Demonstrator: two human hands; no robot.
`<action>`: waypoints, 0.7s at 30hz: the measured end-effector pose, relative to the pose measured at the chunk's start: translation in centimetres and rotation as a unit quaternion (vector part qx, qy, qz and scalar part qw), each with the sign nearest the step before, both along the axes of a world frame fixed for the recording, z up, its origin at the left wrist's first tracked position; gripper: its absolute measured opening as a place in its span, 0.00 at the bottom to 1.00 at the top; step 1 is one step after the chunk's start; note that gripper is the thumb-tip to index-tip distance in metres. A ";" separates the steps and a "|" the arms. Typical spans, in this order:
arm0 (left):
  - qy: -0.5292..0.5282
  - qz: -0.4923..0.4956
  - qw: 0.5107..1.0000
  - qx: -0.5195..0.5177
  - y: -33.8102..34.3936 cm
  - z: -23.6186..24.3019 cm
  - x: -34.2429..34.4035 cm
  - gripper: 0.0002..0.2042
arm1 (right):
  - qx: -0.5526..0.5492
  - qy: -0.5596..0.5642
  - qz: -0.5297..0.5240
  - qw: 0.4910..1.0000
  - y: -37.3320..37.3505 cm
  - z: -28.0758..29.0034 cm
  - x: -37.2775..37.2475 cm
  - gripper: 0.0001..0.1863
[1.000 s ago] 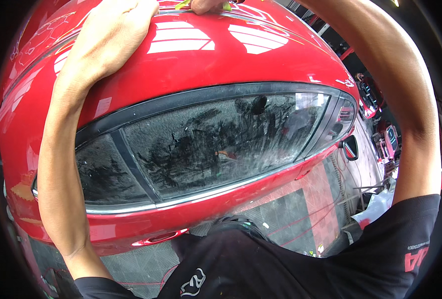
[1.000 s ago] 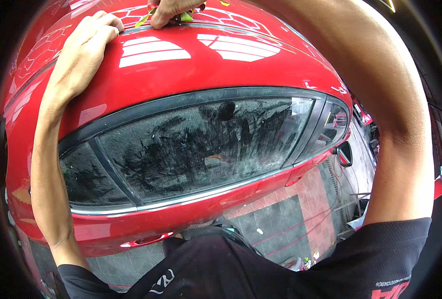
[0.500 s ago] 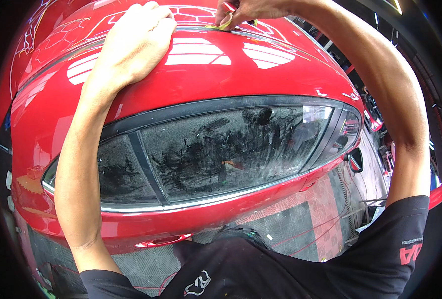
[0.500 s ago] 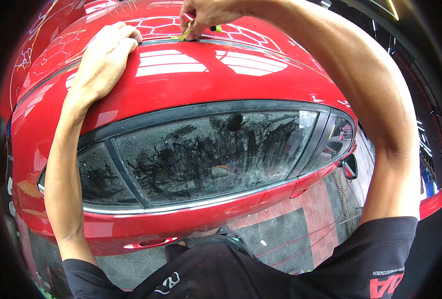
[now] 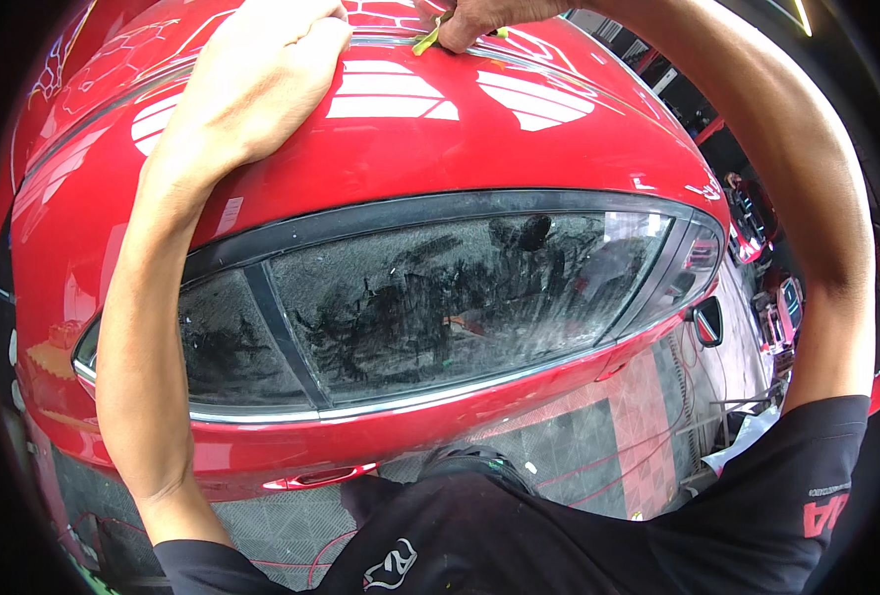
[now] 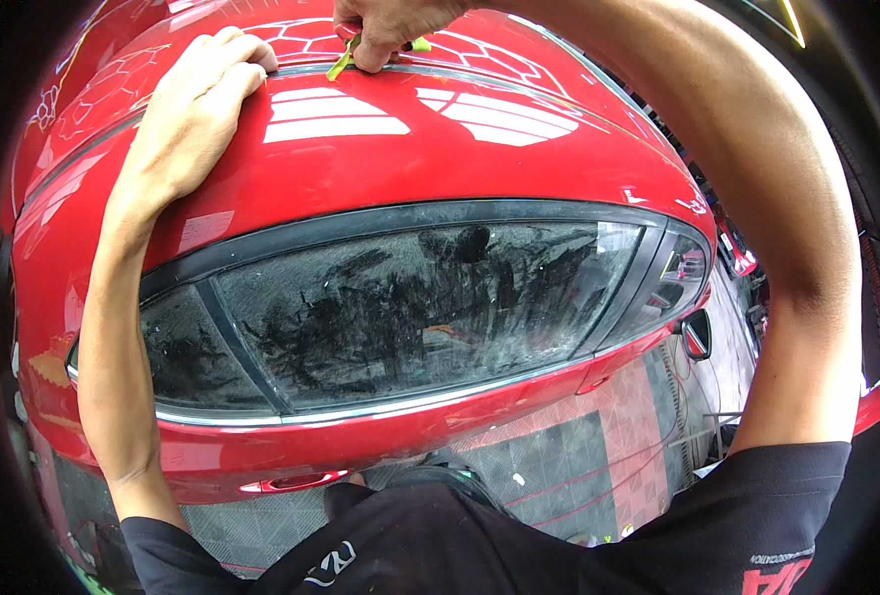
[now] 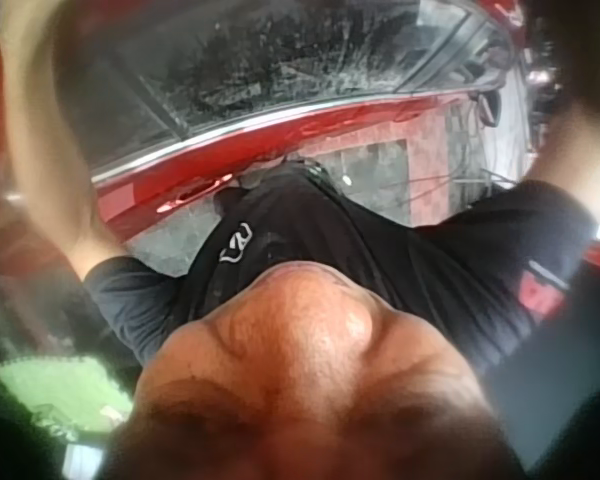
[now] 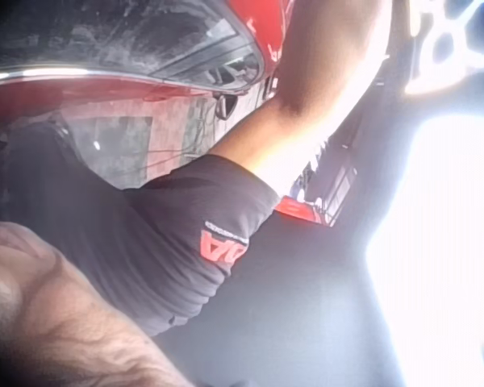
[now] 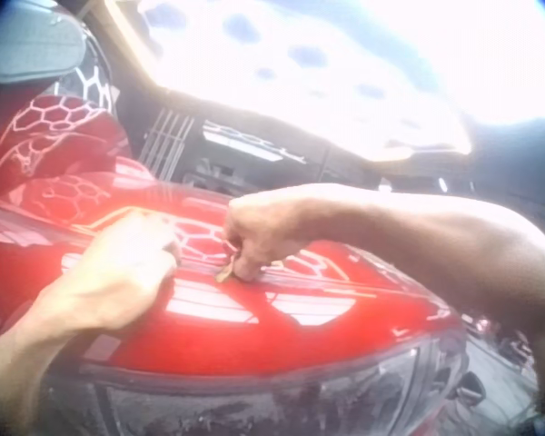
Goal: The person applies a protective film to the roof of a red car. They use a yellow squeegee to smooth the film and remove air bubbles, and a yellow plastic tool to tuck the edges of the film into the seams between the roof and the windows.
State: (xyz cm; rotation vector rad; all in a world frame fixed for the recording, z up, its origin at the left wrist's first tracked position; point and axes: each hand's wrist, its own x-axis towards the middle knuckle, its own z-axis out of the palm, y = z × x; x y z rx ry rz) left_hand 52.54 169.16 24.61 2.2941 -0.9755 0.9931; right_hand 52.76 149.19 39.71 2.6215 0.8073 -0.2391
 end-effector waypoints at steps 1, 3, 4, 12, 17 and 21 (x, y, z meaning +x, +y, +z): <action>0.031 -0.001 0.999 -0.020 -0.1 0.1 -0.3 0.11 | -0.009 -0.001 0.018 1.000 0.1 0.0 -0.2 0.16; 0.015 -0.001 1.000 -0.009 0.2 0.0 0.0 0.12 | -0.008 -0.010 0.048 0.999 -0.2 -0.1 -0.1 0.17; 0.007 -0.001 1.000 -0.004 0.4 0.0 0.0 0.12 | -0.008 -0.014 0.063 0.998 -0.2 -0.2 -0.1 0.17; -0.093 0.010 0.994 0.056 0.8 -1.0 1.0 0.11 | -0.022 0.048 0.071 0.996 -0.3 0.0 1.2 0.19; -0.035 0.018 0.998 0.044 0.3 -0.3 0.0 0.11 | 0.038 0.061 0.037 0.997 -1.1 -0.6 1.6 0.18; -0.129 0.007 0.991 0.041 -0.8 -0.2 0.4 0.11 | -0.025 0.007 -0.010 1.000 -3.4 0.1 2.4 0.18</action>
